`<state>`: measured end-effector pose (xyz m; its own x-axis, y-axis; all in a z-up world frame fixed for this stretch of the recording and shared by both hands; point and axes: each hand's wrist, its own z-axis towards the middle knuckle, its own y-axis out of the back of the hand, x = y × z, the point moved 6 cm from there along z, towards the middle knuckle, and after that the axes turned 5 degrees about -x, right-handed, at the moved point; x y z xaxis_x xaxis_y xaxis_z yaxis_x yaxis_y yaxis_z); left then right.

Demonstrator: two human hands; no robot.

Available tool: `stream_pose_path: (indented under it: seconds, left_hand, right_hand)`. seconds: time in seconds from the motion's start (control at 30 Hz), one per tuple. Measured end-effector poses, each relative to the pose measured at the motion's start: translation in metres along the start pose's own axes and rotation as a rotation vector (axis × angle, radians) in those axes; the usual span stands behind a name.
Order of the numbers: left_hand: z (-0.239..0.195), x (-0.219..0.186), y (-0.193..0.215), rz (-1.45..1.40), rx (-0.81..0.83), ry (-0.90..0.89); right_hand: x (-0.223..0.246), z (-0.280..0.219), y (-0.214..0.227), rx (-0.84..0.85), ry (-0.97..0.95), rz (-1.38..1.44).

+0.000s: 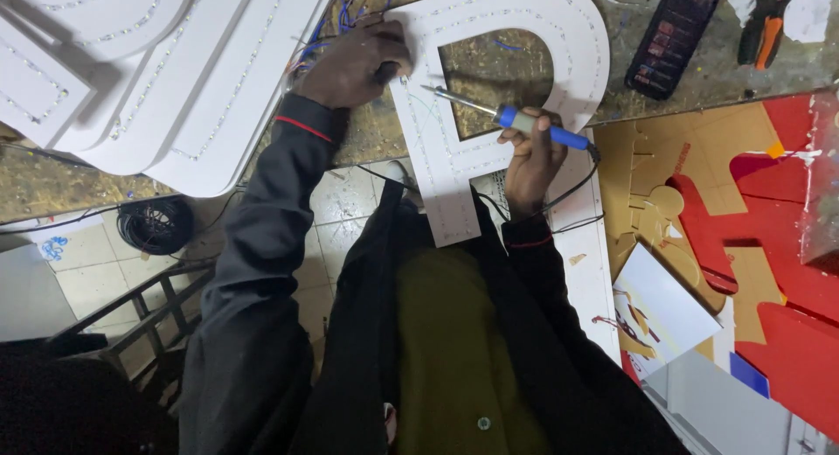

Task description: Soldering electrical wires to LED strips mounted on large foam letters for sign fabrication.

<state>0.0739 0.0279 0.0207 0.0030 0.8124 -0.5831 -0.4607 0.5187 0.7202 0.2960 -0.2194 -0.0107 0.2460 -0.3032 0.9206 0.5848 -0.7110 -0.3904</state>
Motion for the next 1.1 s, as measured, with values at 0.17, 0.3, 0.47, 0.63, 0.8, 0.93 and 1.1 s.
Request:
stream_pose_path:
  seconds: [0.17, 0.3, 0.47, 0.63, 0.8, 0.93, 1.1]
  left_hand:
    - [-0.001, 0.005, -0.001, 0.005, 0.023, 0.055]
    - [0.004, 0.0, 0.004, -0.062, 0.0, 0.03]
    - [0.0, 0.007, -0.004, -0.002, 0.03, 0.036]
    - [-0.001, 0.01, -0.006, -0.02, 0.087, 0.096]
    - [-0.003, 0.014, -0.013, -0.008, 0.053, 0.046]
    - [-0.003, 0.013, -0.013, -0.009, 0.05, 0.048]
    - [-0.003, 0.016, -0.017, 0.005, 0.026, 0.041]
  right_hand:
    - [-0.006, -0.002, -0.004, 0.03, 0.009, -0.013]
    - [-0.012, 0.0, -0.001, 0.025, 0.004, -0.042]
    - [-0.006, -0.002, -0.011, 0.041, 0.009, -0.065]
    - [-0.001, -0.003, -0.025, 0.04, 0.028, -0.15]
    - [-0.007, -0.003, -0.023, 0.064, 0.044, -0.152]
    - [-0.008, -0.004, -0.023, 0.084, 0.07, -0.16]
    - [-0.004, -0.003, -0.027, 0.096, 0.085, -0.209]
